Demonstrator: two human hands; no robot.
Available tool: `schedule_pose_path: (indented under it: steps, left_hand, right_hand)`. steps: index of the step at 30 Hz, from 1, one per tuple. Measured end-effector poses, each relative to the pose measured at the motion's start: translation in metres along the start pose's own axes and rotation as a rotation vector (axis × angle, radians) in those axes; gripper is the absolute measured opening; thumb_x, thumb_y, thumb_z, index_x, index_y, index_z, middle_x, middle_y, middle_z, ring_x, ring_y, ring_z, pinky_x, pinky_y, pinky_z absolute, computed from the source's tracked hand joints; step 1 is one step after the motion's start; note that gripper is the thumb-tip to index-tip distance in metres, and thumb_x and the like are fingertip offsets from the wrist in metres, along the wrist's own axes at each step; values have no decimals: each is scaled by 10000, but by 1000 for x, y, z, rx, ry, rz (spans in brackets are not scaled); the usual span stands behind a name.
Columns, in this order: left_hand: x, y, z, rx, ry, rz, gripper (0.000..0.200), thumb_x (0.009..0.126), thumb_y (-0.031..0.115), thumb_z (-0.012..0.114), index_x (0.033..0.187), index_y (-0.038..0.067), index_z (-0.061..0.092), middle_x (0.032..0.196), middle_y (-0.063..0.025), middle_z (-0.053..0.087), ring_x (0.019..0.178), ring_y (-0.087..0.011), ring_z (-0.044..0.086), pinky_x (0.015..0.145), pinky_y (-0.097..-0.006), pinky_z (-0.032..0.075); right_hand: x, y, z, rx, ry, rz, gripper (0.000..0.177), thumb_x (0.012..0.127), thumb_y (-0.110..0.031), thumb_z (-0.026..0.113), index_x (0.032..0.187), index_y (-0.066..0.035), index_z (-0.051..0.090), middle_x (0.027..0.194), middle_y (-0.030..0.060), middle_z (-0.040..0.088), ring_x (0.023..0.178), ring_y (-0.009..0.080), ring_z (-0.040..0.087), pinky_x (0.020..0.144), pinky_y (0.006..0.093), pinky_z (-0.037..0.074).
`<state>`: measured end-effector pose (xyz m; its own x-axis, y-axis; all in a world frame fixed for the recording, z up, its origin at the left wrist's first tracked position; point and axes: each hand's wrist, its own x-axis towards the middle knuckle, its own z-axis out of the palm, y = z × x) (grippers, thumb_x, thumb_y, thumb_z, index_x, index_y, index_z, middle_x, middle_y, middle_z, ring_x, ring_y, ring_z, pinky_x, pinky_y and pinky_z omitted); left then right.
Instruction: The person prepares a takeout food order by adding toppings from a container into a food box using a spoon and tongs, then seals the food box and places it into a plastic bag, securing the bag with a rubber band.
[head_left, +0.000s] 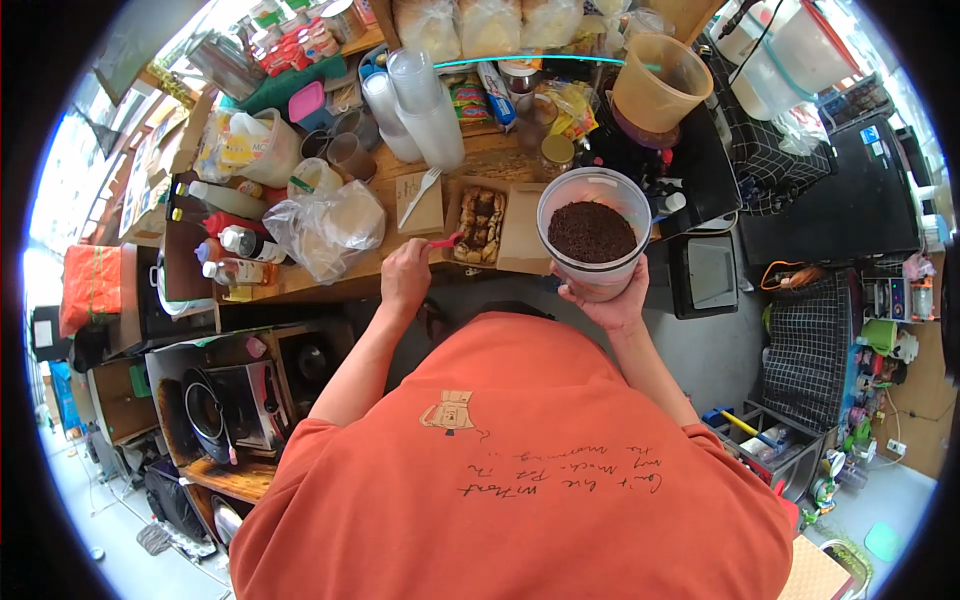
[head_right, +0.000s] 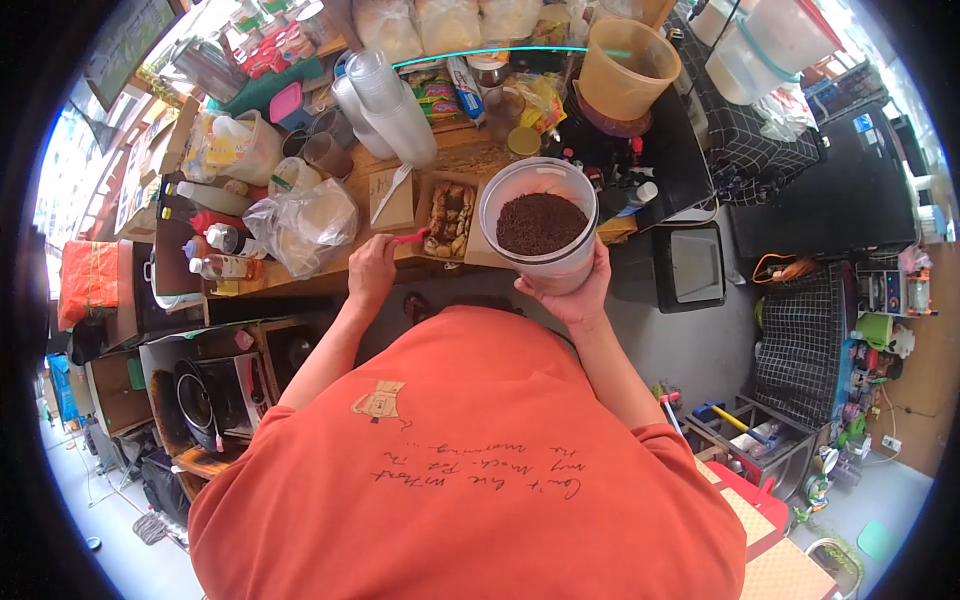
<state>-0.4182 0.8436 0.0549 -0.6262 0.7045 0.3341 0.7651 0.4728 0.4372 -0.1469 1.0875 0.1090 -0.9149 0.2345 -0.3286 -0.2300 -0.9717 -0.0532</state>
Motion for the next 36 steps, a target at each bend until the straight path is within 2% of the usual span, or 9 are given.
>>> schedule_pose_path:
  steps: [12, 14, 18, 20, 27, 36]
  left_hand:
    - [-15, -3, 1, -8, -5, 28, 108, 970, 149, 639, 938, 46, 649, 845, -157, 704, 801, -351, 693, 699, -435, 548]
    - [-18, -3, 2, -14, -1, -11, 107, 962, 144, 650, 948, 39, 660, 854, -161, 708, 805, -357, 697, 703, -435, 548]
    - [-19, 3, 0, -25, -20, -148, 119, 946, 146, 672, 947, 27, 681, 833, -189, 712, 785, -379, 703, 696, -451, 547]
    - [-17, 8, -1, -28, -36, -188, 129, 939, 150, 675, 939, 22, 689, 814, -201, 710, 774, -390, 703, 693, -460, 548]
    - [3, 27, 3, -3, -139, -346, 177, 898, 151, 670, 862, -14, 723, 801, -244, 704, 789, -423, 703, 729, -489, 557]
    - [25, 36, 16, 94, -294, -312, 224, 902, 187, 661, 844, -28, 685, 785, -277, 686, 795, -467, 686, 755, -543, 556]
  right_hand:
    - [1, 5, -2, -43, 41, -1, 640, 927, -627, 446, 1450, -265, 520, 1489, 101, 514, 1266, 425, 544, 833, 628, 491]
    - [3, 4, -9, -113, 9, -13, 905, 816, -677, 512, 1556, -172, 386, 1545, 225, 416, 1338, 525, 446, 892, 577, 494]
    - [4, 3, -12, -106, -3, -14, 909, 810, -671, 527, 1559, -178, 380, 1546, 230, 411, 1338, 527, 444, 899, 587, 489]
    - [2, 5, -2, -30, 72, -3, 635, 933, -623, 437, 1450, -262, 518, 1491, 97, 512, 1261, 413, 554, 820, 641, 496]
    - [5, 5, -5, 1, 38, 4, 634, 936, -618, 438, 1456, -263, 509, 1498, 95, 506, 1271, 418, 544, 829, 658, 493]
    - [8, 5, -7, 23, 10, 22, 639, 936, -623, 436, 1460, -265, 507, 1495, 100, 505, 1264, 423, 537, 836, 653, 491]
